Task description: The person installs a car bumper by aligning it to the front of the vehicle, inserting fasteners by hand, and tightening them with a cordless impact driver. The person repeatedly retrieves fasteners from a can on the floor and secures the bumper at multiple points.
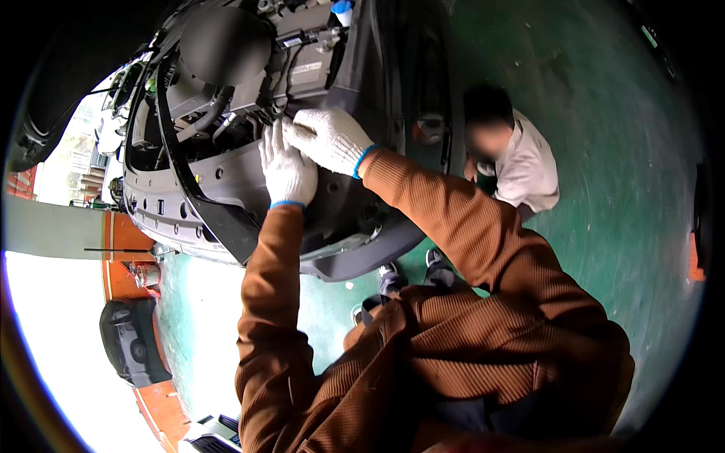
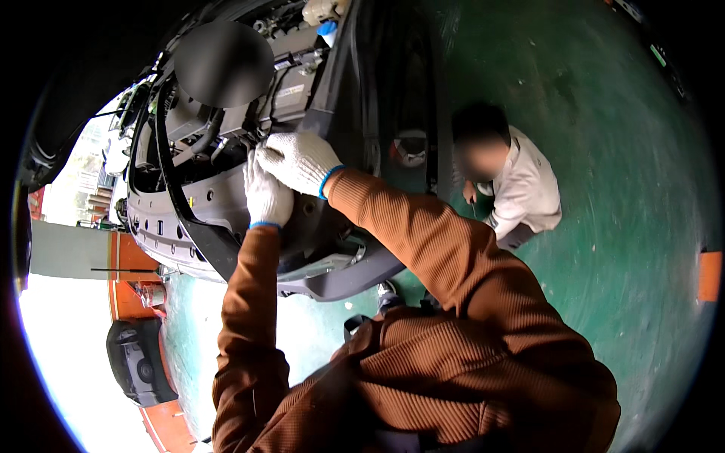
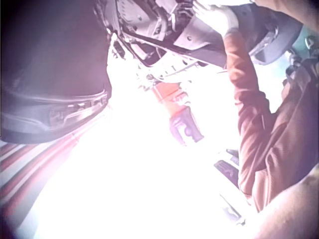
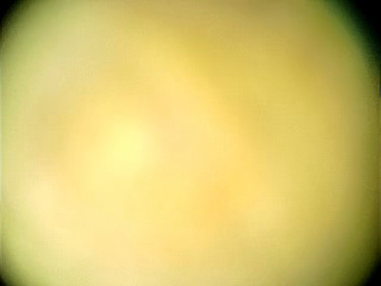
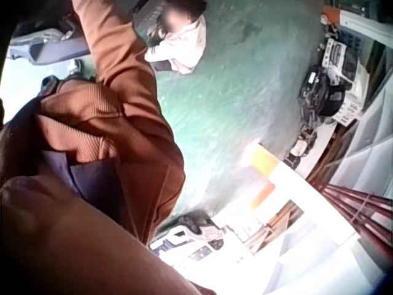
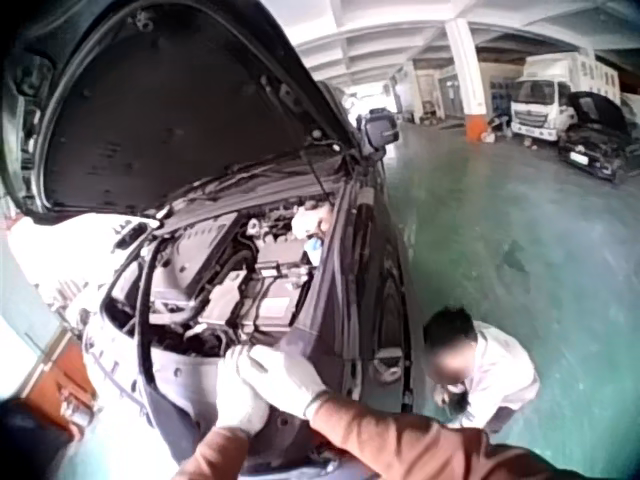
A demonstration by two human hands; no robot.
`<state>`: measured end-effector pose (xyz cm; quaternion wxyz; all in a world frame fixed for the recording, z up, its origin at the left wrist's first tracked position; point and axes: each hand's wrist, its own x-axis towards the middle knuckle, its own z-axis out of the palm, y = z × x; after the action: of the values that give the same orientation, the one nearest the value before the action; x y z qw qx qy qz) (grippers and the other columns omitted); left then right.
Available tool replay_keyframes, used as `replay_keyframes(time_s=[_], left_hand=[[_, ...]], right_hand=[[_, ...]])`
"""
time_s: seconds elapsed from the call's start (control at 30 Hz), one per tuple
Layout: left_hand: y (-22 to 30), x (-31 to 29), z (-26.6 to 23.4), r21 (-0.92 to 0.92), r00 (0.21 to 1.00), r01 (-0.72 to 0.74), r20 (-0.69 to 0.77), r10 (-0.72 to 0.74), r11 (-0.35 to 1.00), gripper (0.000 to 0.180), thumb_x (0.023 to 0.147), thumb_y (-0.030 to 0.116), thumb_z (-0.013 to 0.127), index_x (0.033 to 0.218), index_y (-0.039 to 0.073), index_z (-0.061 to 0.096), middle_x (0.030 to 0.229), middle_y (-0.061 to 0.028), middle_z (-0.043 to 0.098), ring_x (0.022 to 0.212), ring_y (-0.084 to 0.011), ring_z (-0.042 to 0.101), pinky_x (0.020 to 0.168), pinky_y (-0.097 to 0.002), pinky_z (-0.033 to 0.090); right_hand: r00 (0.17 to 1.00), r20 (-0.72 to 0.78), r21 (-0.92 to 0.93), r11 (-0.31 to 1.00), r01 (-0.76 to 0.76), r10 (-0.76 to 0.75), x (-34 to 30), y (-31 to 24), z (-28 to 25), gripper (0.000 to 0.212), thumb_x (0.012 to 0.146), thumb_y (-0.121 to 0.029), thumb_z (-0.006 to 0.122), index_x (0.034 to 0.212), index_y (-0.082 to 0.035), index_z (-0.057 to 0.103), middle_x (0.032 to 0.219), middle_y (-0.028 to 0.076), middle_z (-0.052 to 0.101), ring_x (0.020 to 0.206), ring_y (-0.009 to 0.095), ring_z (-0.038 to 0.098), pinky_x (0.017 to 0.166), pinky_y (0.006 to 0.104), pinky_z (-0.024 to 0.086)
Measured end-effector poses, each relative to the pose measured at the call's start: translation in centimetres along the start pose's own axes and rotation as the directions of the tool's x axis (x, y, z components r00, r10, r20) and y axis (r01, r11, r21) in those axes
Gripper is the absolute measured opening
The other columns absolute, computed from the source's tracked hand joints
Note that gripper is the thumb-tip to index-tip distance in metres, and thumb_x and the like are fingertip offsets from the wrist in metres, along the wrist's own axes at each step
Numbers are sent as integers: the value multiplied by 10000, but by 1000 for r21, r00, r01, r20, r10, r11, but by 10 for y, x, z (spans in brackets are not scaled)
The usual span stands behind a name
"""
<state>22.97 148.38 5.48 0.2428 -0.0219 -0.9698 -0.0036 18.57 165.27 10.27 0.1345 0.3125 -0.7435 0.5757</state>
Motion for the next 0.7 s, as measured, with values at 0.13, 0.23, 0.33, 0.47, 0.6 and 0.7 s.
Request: replay_keyframes(time_s=[0.13, 0.23, 0.33, 0.47, 0.6, 0.7], left_hand=[[12, -30, -17, -29, 991, 124, 59, -122, 992, 700, 1107, 445, 477, 1617, -32, 431, 1697, -274, 389, 1592, -448, 332, 1313, -567, 223], [35, -32, -31, -40, 985, 157, 81, -154, 987, 746, 1107, 501, 474, 1611, -48, 434, 1699, -283, 382, 1590, -446, 336, 1319, -550, 216], [49, -56, -47, -11, 988, 147, 56, -146, 989, 776, 1085, 514, 529, 1588, -72, 455, 1678, -291, 410, 1582, -457, 345, 1320, -555, 222], [74, -114, -72, -39, 991, 136, 16, -135, 990, 711, 1032, 402, 667, 1553, -52, 499, 1654, -283, 444, 1574, -463, 367, 1305, -587, 253], [101, -240, -98, -453, 954, 264, -10, -301, 852, 670, 865, 132, 826, 1490, 38, 602, 1623, -229, 501, 1547, -487, 407, 1275, -612, 329], [101, -355, -70, -547, 870, 463, 131, -475, 697, 497, 914, 172, 789, 1376, 27, 679, 1471, -218, 638, 1431, -445, 551, 1207, -541, 439]], right_hand=[[995, 95, 438, 899, -19, -26, 16, -20, -23, 256, 1058, -280, 710, 1037, -29, 758, 794, 56, 730, 696, 117, 669, 681, 301, 548], [974, 182, 432, 878, -205, 138, 21, 25, -26, 261, 1070, -283, 706, 1064, -30, 767, 825, -3, 731, 710, 70, 643, 669, 268, 533], [978, 197, 351, 927, -132, 65, 27, 29, -19, 274, 1065, -287, 714, 1059, -18, 763, 787, 23, 715, 687, 70, 625, 660, 273, 529], [982, 126, 135, 983, 125, -142, 7, 23, -21, 176, 1047, -192, 726, 1067, -19, 755, 810, 47, 721, 730, 83, 649, 680, 267, 538], [946, 255, 447, 844, -297, 197, -57, -13, -23, 199, 1057, -134, 673, 1188, 2, 737, 1046, 70, 772, 907, 167, 730, 829, 313, 583], [823, 408, 585, 580, -568, 395, -123, 5, -67, 254, 1088, -223, 621, 1180, -3, 708, 891, 51, 687, 749, 155, 649, 680, 294, 539]])
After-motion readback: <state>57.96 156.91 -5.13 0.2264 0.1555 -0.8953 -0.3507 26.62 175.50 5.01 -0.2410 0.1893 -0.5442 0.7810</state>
